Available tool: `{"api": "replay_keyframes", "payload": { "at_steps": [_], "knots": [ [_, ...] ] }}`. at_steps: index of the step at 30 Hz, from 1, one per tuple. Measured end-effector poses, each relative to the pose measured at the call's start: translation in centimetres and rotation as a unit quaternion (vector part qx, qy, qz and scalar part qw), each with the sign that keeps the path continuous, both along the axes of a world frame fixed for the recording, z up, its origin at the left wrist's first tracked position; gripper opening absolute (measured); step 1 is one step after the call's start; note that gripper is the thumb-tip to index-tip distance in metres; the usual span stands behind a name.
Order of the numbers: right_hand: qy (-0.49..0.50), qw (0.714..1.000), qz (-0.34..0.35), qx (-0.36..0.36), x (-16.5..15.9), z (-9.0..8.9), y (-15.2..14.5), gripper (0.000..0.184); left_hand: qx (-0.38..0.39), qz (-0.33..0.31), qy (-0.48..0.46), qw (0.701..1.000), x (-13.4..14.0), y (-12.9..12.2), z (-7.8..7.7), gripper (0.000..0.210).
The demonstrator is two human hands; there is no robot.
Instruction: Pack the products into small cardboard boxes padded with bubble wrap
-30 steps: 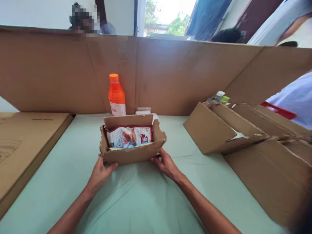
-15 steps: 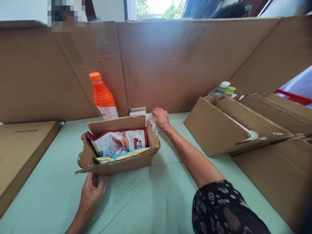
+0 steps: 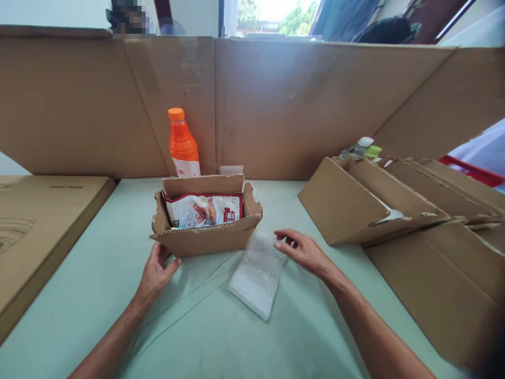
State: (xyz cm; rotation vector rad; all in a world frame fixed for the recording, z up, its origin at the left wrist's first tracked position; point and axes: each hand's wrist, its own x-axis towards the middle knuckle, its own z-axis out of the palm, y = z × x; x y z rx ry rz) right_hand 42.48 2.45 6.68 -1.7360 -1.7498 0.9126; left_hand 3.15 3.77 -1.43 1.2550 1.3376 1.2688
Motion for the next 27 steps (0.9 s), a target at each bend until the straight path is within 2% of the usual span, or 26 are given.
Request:
{"api": "replay_keyframes", "payload": {
  "at_steps": [2,4,8,11,13,15,18,20,22,24,25,27],
  "knots": [
    [-0.015,0.998,-0.001,0.056,-1.8,0.8,0.9,0.042,0.007,-0.006,0.024,1.000,-0.2,-0.1,0.1,0.057],
    [0.007,0.996,0.042,0.075,-4.1,1.3,1.5,0.036,0.005,-0.009,0.055,0.998,-0.1,-0.2,0.2,0.054],
    [0.048,0.990,0.089,0.099,-7.2,0.5,2.9,0.039,0.011,0.037,0.084,0.996,1.1,1.3,0.8,0.046],
    [0.035,0.992,0.078,0.091,-5.8,-0.8,4.2,0.050,0.015,0.048,0.070,0.996,2.2,3.1,1.2,0.047],
    [-0.027,0.997,0.022,0.073,-3.6,-1.7,4.7,0.049,0.015,0.053,0.054,0.997,2.6,3.4,1.3,0.054],
    [-0.080,0.995,-0.029,0.058,-1.6,-2.6,4.4,0.042,0.016,0.083,0.058,0.995,2.8,2.2,1.4,0.063],
    [-0.090,0.994,-0.023,0.055,-1.0,-3.3,2.3,0.022,0.010,0.115,0.102,0.988,3.4,-1.9,2.0,0.068],
    [-0.050,0.997,0.013,0.062,-2.3,-2.8,0.0,0.011,0.017,0.065,0.116,0.991,4.4,-4.7,2.7,0.070],
    [0.017,0.996,0.067,0.063,-4.3,-1.3,-2.4,0.008,0.015,-0.040,0.102,0.994,6.0,-6.6,3.6,0.080],
    [0.084,0.988,0.114,0.064,-6.1,1.1,-4.5,0.010,-0.011,-0.164,0.081,0.983,7.6,-7.7,4.6,0.085],
    [0.110,0.983,0.126,0.069,-6.8,2.4,-5.5,0.011,-0.025,-0.223,0.072,0.972,8.2,-8.0,5.0,0.077],
    [0.152,0.975,0.126,0.098,-7.5,4.9,-6.8,0.010,-0.047,-0.317,0.056,0.945,8.9,-8.9,5.8,0.046]
  ]
}}
